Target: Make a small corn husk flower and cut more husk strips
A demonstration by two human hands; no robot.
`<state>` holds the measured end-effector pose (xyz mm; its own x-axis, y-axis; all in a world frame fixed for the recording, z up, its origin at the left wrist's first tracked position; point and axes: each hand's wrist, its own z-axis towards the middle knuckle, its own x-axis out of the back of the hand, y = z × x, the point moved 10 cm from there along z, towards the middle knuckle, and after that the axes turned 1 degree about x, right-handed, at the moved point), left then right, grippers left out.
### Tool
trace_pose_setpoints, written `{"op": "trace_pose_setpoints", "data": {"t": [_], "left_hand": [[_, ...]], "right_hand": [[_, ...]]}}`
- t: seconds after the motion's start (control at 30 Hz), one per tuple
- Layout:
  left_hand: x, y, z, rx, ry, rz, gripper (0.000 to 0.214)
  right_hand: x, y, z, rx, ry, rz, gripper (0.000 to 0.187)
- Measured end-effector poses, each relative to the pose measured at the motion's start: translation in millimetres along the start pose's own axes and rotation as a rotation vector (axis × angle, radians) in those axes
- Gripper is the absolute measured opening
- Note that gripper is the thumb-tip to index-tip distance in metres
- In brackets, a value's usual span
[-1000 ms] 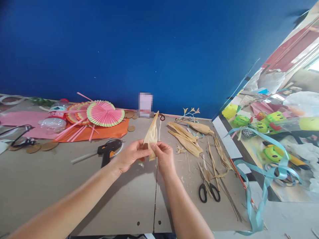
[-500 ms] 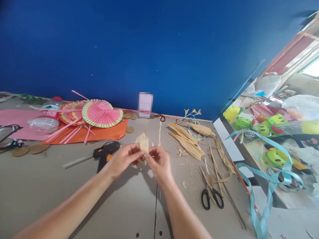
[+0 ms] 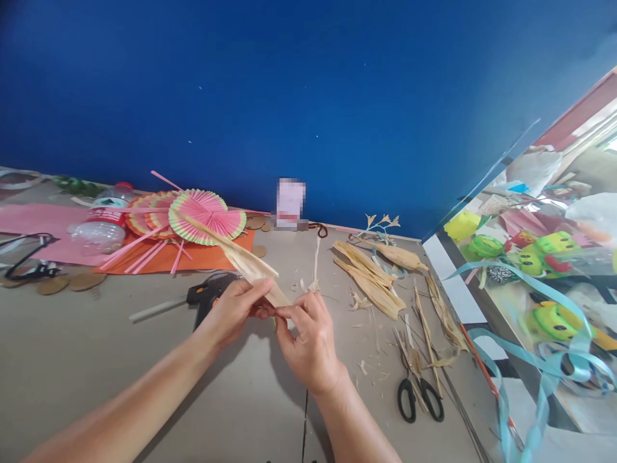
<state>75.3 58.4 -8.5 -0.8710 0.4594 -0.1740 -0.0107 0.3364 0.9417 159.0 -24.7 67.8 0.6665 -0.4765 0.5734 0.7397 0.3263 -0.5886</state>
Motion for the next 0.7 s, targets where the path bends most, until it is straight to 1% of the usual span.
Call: {"op": "trace_pose_setpoints", "data": {"t": [0.07,0.1,0.17,0.23,0.3,0.37,0.4,0.5,0.63,0.7], "left_hand": [[3.6,6,0,-0.048,0.018,0.033,0.039],[4.5,10,-1,-0.077,0.024,0.072,0.039],[3.5,16,-3,-0.13,0.024,0.162,0.039],[0.4,21,-6,-0.178,0.014,0.247,0.039],[-2.1,23,-8,-0.215,0.01,0.304,0.038],[-2.6,21,-7,-0.22,0.005,0.293,0.036],[-2.1,19,-6,-0.207,0.002,0.262,0.035],[1.1,14,-4,-0.171,0.008,0.169,0.033],[7.5,17,-4,-0.199,0.062,0.143,0.033],[9.7,17,-4,-0.2,0.077,0.111,0.032]], "right_hand": [[4,10,-1,-0.081,0.032,0.108,0.008],[5,20,-2,-0.168,0.044,0.178,0.006],[-1,43,-6,-0.386,0.037,0.345,0.01],[-16,57,-12,-0.561,-0.045,0.5,0.018],[-32,60,-17,-0.653,-0.15,0.577,0.023],[-42,61,-20,-0.706,-0.21,0.578,0.023],[-44,61,-22,-0.722,-0.218,0.571,0.023],[-50,58,-25,-0.746,-0.229,0.579,0.022],[-54,52,-28,-0.765,-0.249,0.611,0.023],[-52,51,-28,-0.761,-0.221,0.624,0.024]]}}
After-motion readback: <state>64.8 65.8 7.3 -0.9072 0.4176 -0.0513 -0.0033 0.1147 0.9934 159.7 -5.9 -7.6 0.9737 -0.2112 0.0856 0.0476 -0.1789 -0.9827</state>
